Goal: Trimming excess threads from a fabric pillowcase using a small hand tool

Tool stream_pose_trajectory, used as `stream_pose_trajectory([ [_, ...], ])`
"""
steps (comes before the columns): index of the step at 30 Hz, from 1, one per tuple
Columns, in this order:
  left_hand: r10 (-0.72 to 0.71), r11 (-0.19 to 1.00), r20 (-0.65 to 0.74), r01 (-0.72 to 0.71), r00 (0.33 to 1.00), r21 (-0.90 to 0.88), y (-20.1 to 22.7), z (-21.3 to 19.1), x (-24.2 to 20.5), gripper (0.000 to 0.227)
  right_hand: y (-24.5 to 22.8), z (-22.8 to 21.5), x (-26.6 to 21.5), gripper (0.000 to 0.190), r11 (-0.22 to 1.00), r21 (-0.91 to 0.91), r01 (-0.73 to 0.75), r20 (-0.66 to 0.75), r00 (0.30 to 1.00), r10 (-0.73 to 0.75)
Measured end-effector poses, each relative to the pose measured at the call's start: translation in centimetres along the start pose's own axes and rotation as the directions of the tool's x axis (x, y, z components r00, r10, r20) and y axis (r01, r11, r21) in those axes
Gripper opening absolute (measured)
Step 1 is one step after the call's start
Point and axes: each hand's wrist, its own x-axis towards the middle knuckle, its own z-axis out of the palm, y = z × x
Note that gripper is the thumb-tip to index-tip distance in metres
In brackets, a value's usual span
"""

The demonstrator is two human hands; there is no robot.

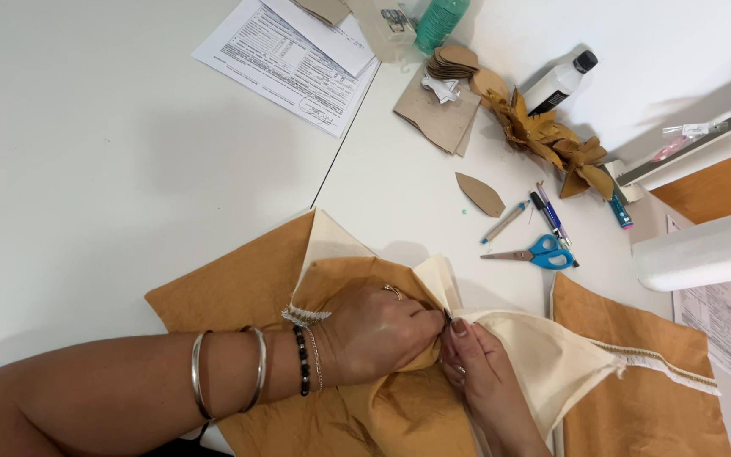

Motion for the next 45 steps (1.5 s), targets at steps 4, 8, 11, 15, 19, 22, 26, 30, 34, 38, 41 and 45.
stream_pose_trajectory([
  [4, -0.061, 0.996, 0.016, 0.062, 0.998, -0.058, 0.1, -0.4, 0.3, 0.013, 0.2, -1.4, 0.1, 0.042, 0.996, 0.087, -0.012, 0.008, 1.000, 0.011],
  [8, -0.204, 0.963, 0.038, 0.208, 0.978, -0.174, 0.3, -1.6, 0.7, 0.021, -0.7, -3.9, -0.4, 0.024, 0.925, -0.162, 0.343, 0.129, 0.937, -0.324],
  [11, -0.228, 0.949, 0.085, 0.241, 0.970, -0.204, 0.5, -2.2, 0.9, 0.024, -1.4, -3.1, -0.2, 0.033, 0.783, -0.518, 0.343, -0.073, 0.895, -0.440],
  [15, -0.216, 0.921, 0.111, 0.240, 0.970, -0.308, 0.6, -2.9, 1.4, 0.027, -2.4, -2.0, 0.3, 0.009, 0.522, -0.773, 0.360, -0.016, 0.812, -0.584],
  [19, -0.191, 0.849, 0.235, 0.281, 0.953, -0.447, 1.3, -4.7, 2.2, 0.028, -1.9, -2.3, 0.6, 0.012, 0.505, -0.785, 0.359, -0.089, 0.742, -0.665],
  [22, -0.233, 0.857, 0.317, 0.348, 0.919, -0.380, 1.1, -6.4, 2.5, 0.026, -1.3, -2.6, 1.0, 0.010, 0.347, -0.814, 0.465, 0.019, 0.619, -0.785],
  [26, -0.303, 0.841, 0.475, 0.466, 0.826, -0.275, 1.2, -7.7, 3.6, 0.028, -1.0, -2.1, 0.4, 0.013, 0.318, -0.744, 0.588, 0.099, 0.568, -0.817],
  [30, -0.317, 0.901, 0.447, 0.412, 0.837, -0.133, 1.6, -7.0, 5.4, 0.034, -1.4, -2.1, 0.0, 0.011, 0.224, -0.756, 0.614, 0.139, 0.486, -0.863],
  [34, -0.252, 0.909, 0.501, 0.380, 0.828, -0.171, 0.7, -6.2, 5.2, 0.023, -1.6, -2.9, 0.8, 0.013, 0.161, -0.827, 0.539, 0.130, 0.461, -0.878],
  [38, -0.196, 0.829, 0.469, 0.401, 0.861, -0.389, 0.7, -5.3, 3.4, 0.028, 0.0, -2.8, 2.1, 0.017, 0.218, -0.799, 0.560, 0.135, 0.521, -0.843],
  [41, -0.288, 0.678, 0.435, 0.503, 0.853, -0.536, 0.6, -5.0, 3.4, 0.030, 0.5, -3.3, 3.0, 0.016, 0.255, -0.783, 0.567, 0.122, 0.542, -0.831],
  [45, -0.392, 0.565, 0.451, 0.597, 0.802, -0.570, -0.1, -3.5, 2.9, 0.023, 0.0, -2.9, 2.8, 0.014, 0.307, -0.760, 0.573, 0.097, 0.567, -0.818],
])
